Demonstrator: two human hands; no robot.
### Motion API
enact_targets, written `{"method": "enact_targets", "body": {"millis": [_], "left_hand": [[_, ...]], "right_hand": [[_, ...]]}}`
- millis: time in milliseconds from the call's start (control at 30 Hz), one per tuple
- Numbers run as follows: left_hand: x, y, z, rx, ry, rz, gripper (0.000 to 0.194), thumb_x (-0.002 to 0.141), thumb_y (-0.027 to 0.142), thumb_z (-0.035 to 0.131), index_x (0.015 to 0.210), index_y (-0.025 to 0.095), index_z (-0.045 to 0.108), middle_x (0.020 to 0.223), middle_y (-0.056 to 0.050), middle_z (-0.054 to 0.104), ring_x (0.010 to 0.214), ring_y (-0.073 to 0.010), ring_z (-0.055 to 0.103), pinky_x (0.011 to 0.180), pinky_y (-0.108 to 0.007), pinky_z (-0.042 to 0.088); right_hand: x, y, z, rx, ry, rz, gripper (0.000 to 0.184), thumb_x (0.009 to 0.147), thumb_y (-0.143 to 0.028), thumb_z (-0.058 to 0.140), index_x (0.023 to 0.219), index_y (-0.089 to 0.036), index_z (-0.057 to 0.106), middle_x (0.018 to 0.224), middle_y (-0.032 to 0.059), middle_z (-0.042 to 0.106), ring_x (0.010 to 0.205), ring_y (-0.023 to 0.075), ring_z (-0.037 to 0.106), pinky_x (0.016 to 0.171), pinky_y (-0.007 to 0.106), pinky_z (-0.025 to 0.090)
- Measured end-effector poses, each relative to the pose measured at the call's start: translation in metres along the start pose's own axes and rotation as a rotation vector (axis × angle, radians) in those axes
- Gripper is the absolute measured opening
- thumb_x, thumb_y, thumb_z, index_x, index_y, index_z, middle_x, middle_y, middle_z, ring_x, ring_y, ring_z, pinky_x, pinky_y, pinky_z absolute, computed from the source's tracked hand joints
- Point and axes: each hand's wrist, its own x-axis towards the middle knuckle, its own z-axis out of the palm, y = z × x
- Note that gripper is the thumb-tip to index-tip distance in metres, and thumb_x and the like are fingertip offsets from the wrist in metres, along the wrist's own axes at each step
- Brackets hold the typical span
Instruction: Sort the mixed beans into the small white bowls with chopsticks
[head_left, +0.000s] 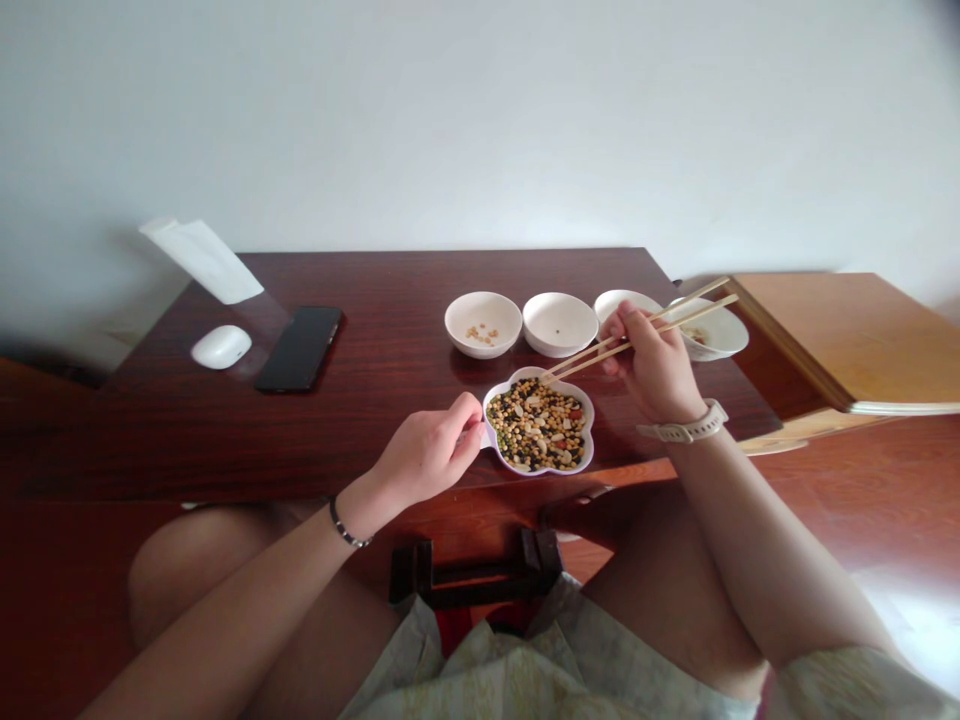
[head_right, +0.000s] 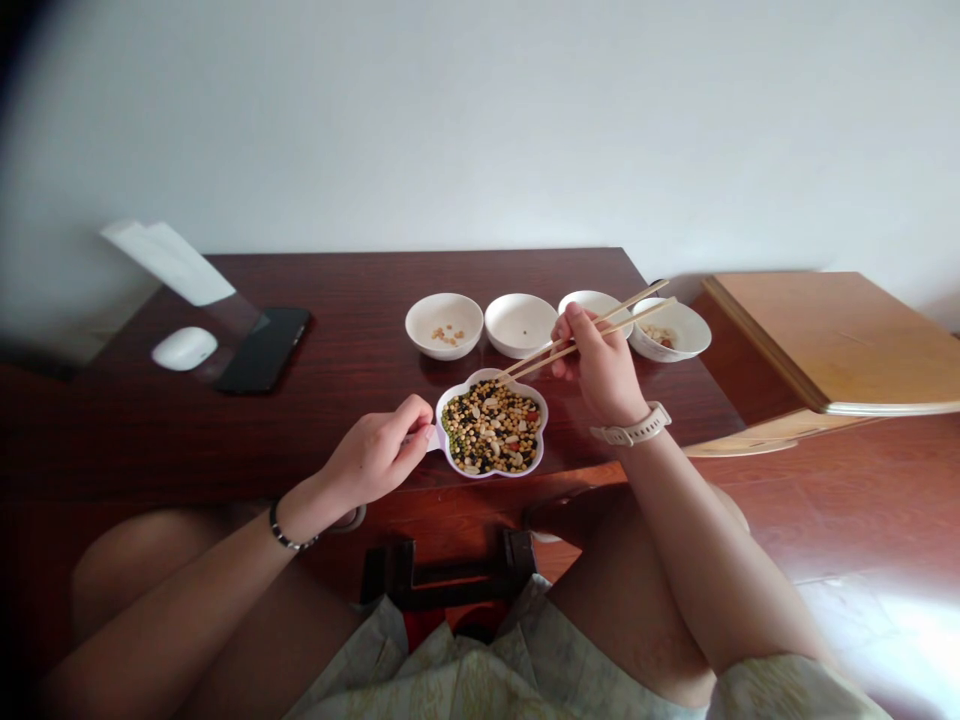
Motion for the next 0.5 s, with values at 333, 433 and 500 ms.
{"method": "enact_targets", "body": {"millis": [333, 433, 500], "left_hand": [[-0.001, -0.001, 0.001, 0.016, 0.027, 0.024, 0.009, 0.11, 0.023, 0.049, 0.101, 0.023, 0.05, 0.075, 0.004, 0.066, 0.058, -0.015, 0.061, 0.06, -0.027, 0.035], [-0.001, -0.001, 0.0, 0.022, 0.029, 0.03, 0.008, 0.11, 0.023, 0.049, 0.101, 0.023, 0.049, 0.075, 0.004, 0.066, 0.057, -0.0148, 0.061, 0.06, -0.027, 0.035], [-0.001, -0.001, 0.0, 0.027, 0.027, 0.028, 0.009, 0.11, 0.023, 0.049, 0.101, 0.023, 0.049, 0.074, 0.004, 0.065, 0.057, -0.0149, 0.061, 0.06, -0.027, 0.035]], "right_hand": [[0.039, 0.004, 0.036, 0.075, 0.069, -0.225, 0.053, 0.099, -0.068, 0.069, 0.079, -0.024, 0.048, 0.074, -0.0009, 0.049, 0.049, 0.008, 0.048, 0.04, 0.027, 0.029], [0.047, 0.011, 0.05, 0.055, 0.102, -0.257, 0.054, 0.102, -0.072, 0.061, 0.081, -0.024, 0.047, 0.074, -0.0011, 0.048, 0.05, 0.0088, 0.05, 0.041, 0.027, 0.031], [0.05, 0.015, 0.057, 0.02, 0.11, -0.245, 0.055, 0.102, -0.075, 0.057, 0.082, -0.025, 0.047, 0.072, -0.0017, 0.047, 0.051, 0.0096, 0.052, 0.043, 0.026, 0.034]]}}
